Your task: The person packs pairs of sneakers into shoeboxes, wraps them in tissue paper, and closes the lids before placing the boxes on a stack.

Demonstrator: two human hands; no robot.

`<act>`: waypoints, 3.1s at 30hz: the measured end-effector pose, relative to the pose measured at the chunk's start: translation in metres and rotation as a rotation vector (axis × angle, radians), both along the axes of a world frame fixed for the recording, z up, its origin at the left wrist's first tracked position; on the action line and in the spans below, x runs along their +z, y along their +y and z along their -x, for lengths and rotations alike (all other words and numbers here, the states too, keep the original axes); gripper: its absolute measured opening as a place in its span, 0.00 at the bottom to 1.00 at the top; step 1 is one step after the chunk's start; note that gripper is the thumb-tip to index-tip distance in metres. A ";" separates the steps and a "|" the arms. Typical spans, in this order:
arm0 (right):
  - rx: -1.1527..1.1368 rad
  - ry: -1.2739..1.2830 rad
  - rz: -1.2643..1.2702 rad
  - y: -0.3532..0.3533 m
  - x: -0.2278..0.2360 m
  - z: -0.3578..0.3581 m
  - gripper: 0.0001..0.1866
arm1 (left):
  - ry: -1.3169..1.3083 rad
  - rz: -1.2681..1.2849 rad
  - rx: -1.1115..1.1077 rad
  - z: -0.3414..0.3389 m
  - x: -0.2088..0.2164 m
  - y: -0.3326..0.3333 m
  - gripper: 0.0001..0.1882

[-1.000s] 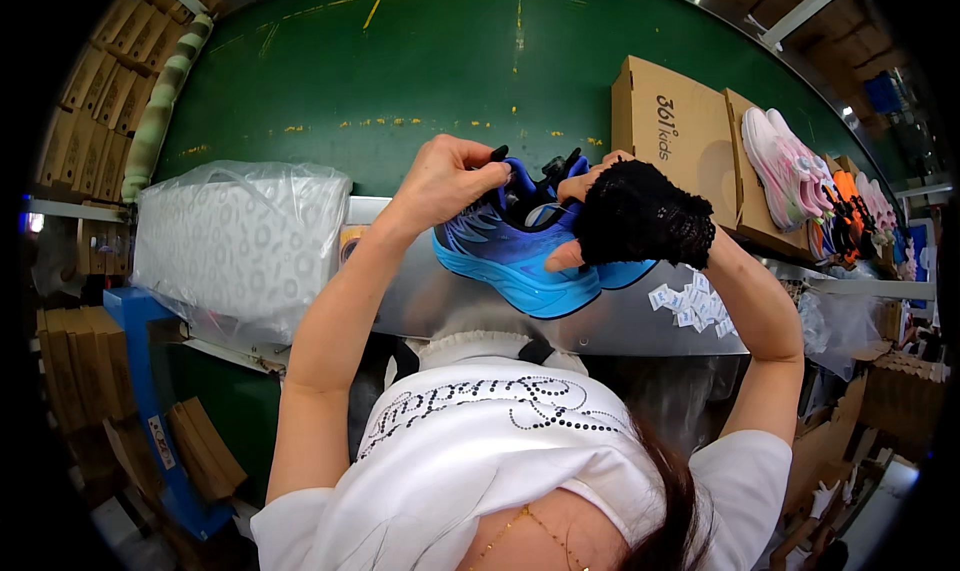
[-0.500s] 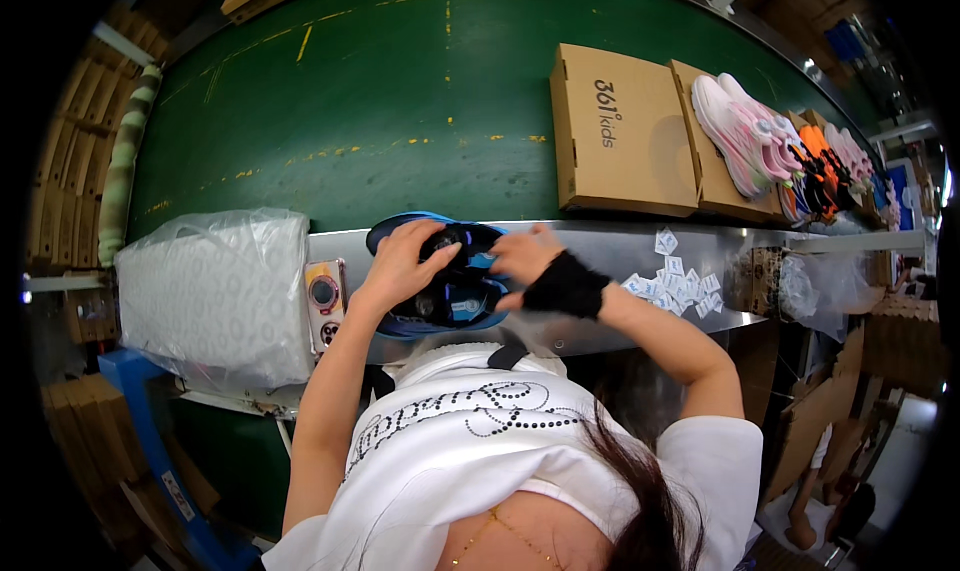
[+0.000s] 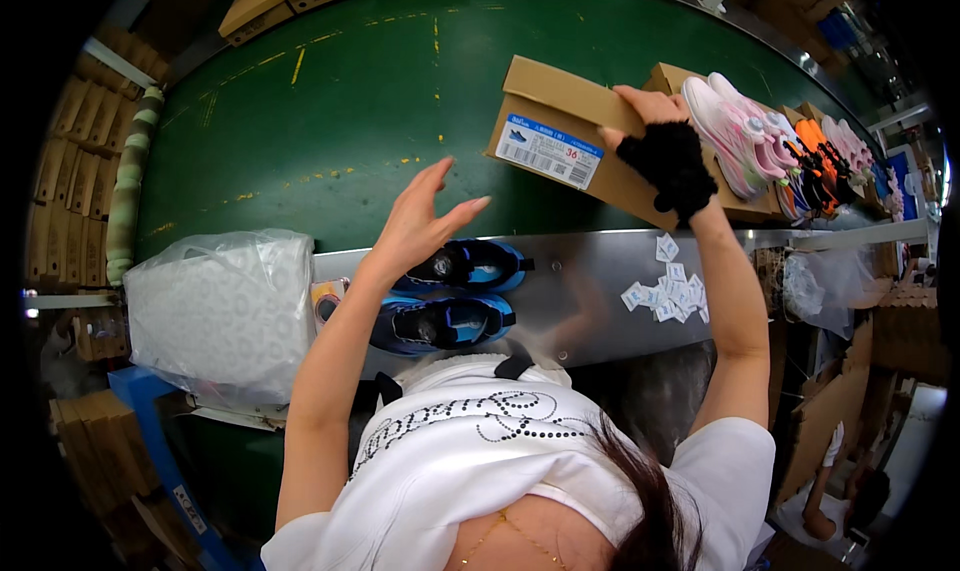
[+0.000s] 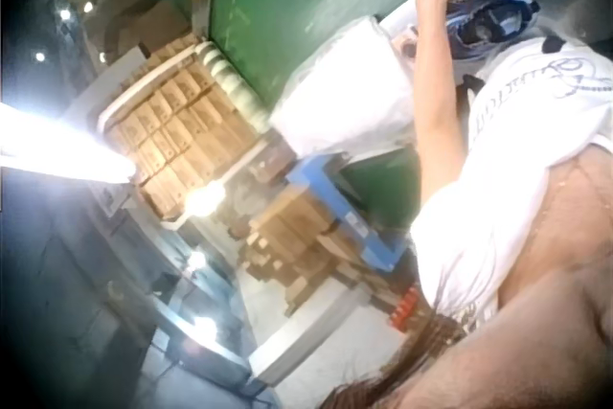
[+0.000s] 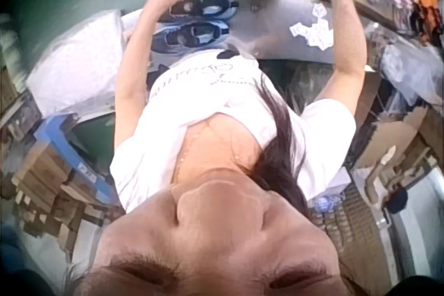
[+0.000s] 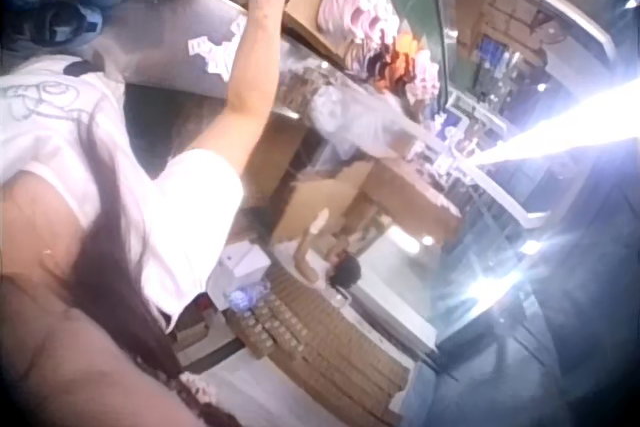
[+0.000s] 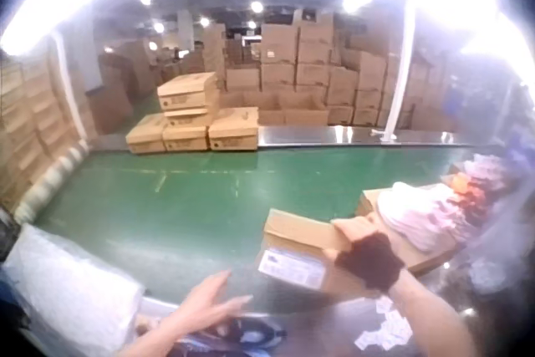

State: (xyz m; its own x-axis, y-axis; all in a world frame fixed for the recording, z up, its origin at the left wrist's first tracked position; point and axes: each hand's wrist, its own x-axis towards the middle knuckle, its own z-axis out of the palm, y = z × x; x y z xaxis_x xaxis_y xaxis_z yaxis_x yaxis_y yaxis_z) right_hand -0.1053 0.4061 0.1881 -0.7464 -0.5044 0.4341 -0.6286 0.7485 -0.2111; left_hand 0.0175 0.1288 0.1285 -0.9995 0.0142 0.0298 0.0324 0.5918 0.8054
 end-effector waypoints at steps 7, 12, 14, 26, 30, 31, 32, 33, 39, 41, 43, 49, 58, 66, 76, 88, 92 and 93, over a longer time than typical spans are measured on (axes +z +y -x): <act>0.009 -0.170 0.063 -0.017 0.025 0.012 0.26 | 0.058 -0.242 -0.093 0.038 0.025 0.022 0.31; 0.026 -0.130 0.087 -0.019 0.023 0.009 0.24 | 0.103 -0.380 -0.076 0.041 0.020 0.027 0.23; 0.025 -0.133 0.093 -0.019 0.024 0.008 0.24 | 0.018 -0.396 -0.041 0.041 0.023 0.023 0.20; -0.107 0.002 0.536 -0.032 0.020 -0.012 0.23 | 0.377 -0.083 0.061 0.009 0.027 0.016 0.21; -0.134 -0.242 1.400 -0.044 -0.003 -0.019 0.21 | 0.121 -0.305 0.111 -0.009 -0.008 -0.014 0.29; -0.158 -0.281 1.503 -0.041 -0.018 -0.021 0.22 | -0.326 -0.332 0.278 -0.008 -0.031 -0.044 0.31; -0.227 -0.420 1.611 -0.042 -0.036 -0.026 0.22 | -0.288 -0.559 0.421 -0.015 -0.045 -0.060 0.33; -0.307 -0.557 1.712 -0.039 -0.056 -0.037 0.22 | -0.273 -0.451 0.444 -0.017 -0.043 -0.063 0.33; -0.577 -0.737 1.055 0.029 -0.174 -0.070 0.12 | -0.422 -0.315 0.548 -0.052 -0.106 -0.129 0.29; -0.643 -0.272 0.687 0.085 -0.204 -0.074 0.13 | -0.313 -0.309 0.584 -0.065 -0.099 -0.129 0.28; -0.674 0.049 0.087 0.164 -0.242 -0.083 0.14 | -0.201 -0.386 0.661 -0.071 -0.095 -0.136 0.26; -0.541 -0.504 0.258 0.202 -0.278 -0.122 0.13 | 0.182 0.107 0.984 -0.150 -0.125 -0.230 0.15; -0.167 -0.320 0.556 -0.033 -0.103 -0.081 0.18 | -0.499 0.617 0.961 -0.231 -0.110 -0.225 0.29; 0.381 -0.517 -0.298 -0.175 -0.102 -0.087 0.23 | -0.326 0.718 1.156 -0.242 -0.124 -0.261 0.19; 0.636 -0.880 0.108 -0.212 -0.054 -0.115 0.39 | 0.505 -0.008 1.009 -0.117 0.073 -0.207 0.11; -0.295 -0.806 1.539 -0.051 -0.115 0.064 0.10 | 0.346 0.448 0.225 0.030 0.027 -0.063 0.24; -0.390 -0.484 1.746 0.045 -0.101 0.078 0.15 | -0.047 0.816 0.260 0.005 -0.035 -0.118 0.30; -0.376 -0.419 1.759 0.077 -0.103 0.078 0.16 | -0.020 0.852 0.349 0.002 -0.042 -0.132 0.31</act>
State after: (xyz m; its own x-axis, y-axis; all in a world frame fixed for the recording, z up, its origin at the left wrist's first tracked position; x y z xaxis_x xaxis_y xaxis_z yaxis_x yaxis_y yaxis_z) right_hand -0.1835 0.4828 0.0849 -0.8830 0.4692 -0.0101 -0.2080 -0.4106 -0.8877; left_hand 0.0159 -0.0028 0.0869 -0.9515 -0.2787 0.1306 -0.2684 0.9590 0.0913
